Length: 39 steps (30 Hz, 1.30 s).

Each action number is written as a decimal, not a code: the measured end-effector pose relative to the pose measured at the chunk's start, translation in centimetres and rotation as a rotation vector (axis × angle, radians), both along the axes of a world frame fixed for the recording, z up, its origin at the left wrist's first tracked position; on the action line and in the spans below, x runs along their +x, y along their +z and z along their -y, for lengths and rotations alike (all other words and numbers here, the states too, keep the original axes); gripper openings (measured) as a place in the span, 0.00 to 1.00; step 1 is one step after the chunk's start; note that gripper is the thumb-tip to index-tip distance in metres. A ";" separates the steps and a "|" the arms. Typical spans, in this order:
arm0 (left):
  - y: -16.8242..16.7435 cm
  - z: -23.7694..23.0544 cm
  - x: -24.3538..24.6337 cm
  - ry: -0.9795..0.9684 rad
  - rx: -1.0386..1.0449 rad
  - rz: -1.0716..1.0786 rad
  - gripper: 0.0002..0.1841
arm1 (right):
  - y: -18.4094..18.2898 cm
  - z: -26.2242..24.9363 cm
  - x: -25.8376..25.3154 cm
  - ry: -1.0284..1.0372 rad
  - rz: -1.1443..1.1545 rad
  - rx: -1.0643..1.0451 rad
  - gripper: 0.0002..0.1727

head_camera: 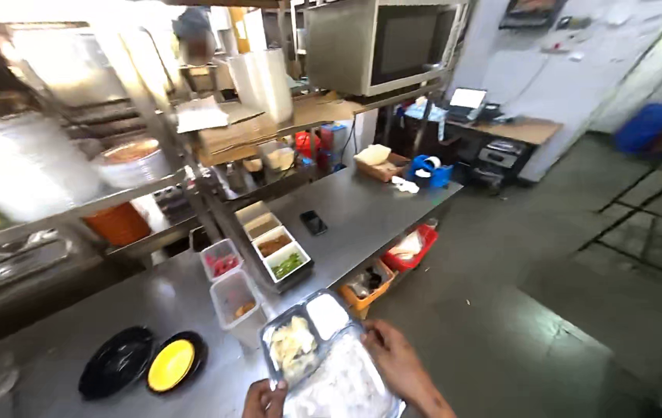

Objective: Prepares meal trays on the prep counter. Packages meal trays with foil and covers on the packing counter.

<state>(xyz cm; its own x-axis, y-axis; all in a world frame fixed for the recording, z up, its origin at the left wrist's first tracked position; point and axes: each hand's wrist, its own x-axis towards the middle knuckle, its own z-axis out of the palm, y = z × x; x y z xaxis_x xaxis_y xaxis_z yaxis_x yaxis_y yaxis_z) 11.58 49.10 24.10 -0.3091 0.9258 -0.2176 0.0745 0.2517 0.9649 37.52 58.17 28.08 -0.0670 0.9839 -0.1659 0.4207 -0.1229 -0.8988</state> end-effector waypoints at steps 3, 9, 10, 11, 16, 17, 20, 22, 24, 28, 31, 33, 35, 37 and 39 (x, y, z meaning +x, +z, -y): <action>-0.7 -8.6 7.9 -0.069 -0.019 0.032 0.19 | -1.4 -5.8 8.2 -0.126 0.044 0.044 0.18; -8.5 -28.1 20.3 -0.127 0.071 0.144 0.17 | -5.8 -21.8 20.4 -0.219 0.204 0.073 0.16; -9.6 -31.3 22.0 -0.124 0.083 0.161 0.16 | -6.8 -25.1 22.1 -0.211 0.211 0.073 0.16; -10.5 -34.4 23.6 -0.124 0.080 0.173 0.17 | -7.7 -28.4 23.8 -0.202 0.214 0.067 0.17; -13.6 -45.2 28.7 -0.154 -0.049 0.296 0.18 | -12.9 -43.5 29.5 -0.110 0.181 0.045 0.17; -14.0 -46.7 29.4 -0.165 -0.084 0.323 0.18 | -14.0 -46.2 30.2 -0.082 0.186 0.050 0.17; -14.5 -50.6 31.3 -0.156 -0.207 0.383 0.18 | -15.4 -54.3 31.0 0.038 0.218 -0.019 0.18; -14.9 -52.3 32.8 -0.086 -0.260 0.408 0.17 | -16.5 -59.6 31.0 0.172 0.242 -0.050 0.18; -15.1 -53.8 35.0 0.039 -0.264 0.437 0.16 | -17.4 -64.2 30.6 0.306 0.256 -0.070 0.18; -14.4 -56.0 38.8 0.276 -0.307 0.511 0.20 | -17.1 -69.4 28.0 0.406 0.419 0.215 0.18; -13.2 -56.8 39.2 0.485 -0.272 0.501 0.26 | -15.7 -67.9 25.1 0.610 0.419 0.496 0.25; -13.0 -57.6 38.5 0.593 -0.195 0.421 0.26 | -16.0 -64.9 24.0 0.848 0.444 0.591 0.27; -13.7 -58.6 37.5 0.629 -0.139 0.387 0.21 | -17.7 -63.0 23.7 1.032 0.477 0.622 0.31; -14.5 -59.7 36.9 0.665 -0.146 0.448 0.16 | -19.5 -62.7 24.0 1.154 0.533 0.605 0.36; -15.0 -60.4 36.5 0.709 -0.149 0.547 0.13 | -20.1 -63.4 24.2 1.206 0.568 0.618 0.38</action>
